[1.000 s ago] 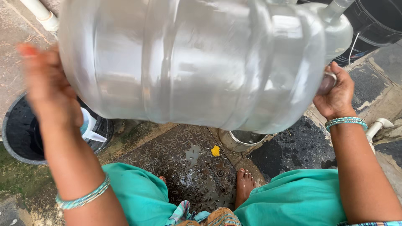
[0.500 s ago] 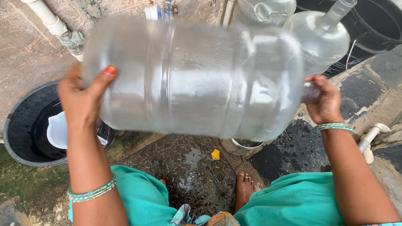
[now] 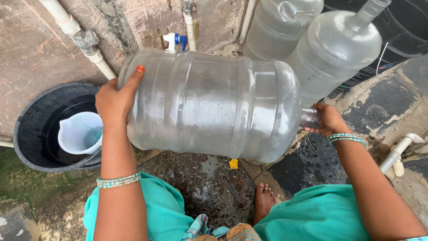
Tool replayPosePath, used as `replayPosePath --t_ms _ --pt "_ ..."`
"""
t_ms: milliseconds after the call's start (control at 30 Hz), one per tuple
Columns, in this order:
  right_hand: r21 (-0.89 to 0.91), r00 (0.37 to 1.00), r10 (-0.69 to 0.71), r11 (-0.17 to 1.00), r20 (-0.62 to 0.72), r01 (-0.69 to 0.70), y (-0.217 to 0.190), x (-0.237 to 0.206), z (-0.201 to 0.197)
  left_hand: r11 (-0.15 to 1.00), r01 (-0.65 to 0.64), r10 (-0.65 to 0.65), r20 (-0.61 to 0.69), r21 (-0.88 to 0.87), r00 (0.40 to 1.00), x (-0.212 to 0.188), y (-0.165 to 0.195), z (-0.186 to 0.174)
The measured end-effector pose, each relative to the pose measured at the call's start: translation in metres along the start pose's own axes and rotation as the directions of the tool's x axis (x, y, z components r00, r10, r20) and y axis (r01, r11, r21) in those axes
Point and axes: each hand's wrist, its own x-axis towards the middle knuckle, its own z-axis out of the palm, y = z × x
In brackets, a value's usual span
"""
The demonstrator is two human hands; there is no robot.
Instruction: The person fills a large transparent water container using a white plastic jug. They repeatedly pour water into the container, shake it to distribute the liquid, and place it upright on the floor.
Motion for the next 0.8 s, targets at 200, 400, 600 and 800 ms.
replayPosePath --t_ms 200,400,600,800 --pt "-0.035 0.996 -0.088 0.996 -0.014 0.088 0.003 0.006 -0.010 0.998 -0.055 0.055 0.020 0.012 0.998 -0.007 0.001 -0.008" --pt "0.083 0.993 -0.118 0.990 0.008 0.117 0.000 0.026 -0.015 0.978 -0.079 0.077 -0.019 -0.194 0.997 -0.020 0.004 -0.010" --pt "0.089 0.992 -0.125 0.988 -0.029 0.127 0.008 0.025 -0.024 0.974 -0.133 0.134 -0.007 -0.183 0.991 -0.017 0.000 -0.002" --pt "0.024 0.994 -0.112 0.993 0.006 0.112 0.008 0.015 -0.023 0.989 -0.112 0.113 0.009 -0.094 0.994 -0.016 -0.006 0.004"
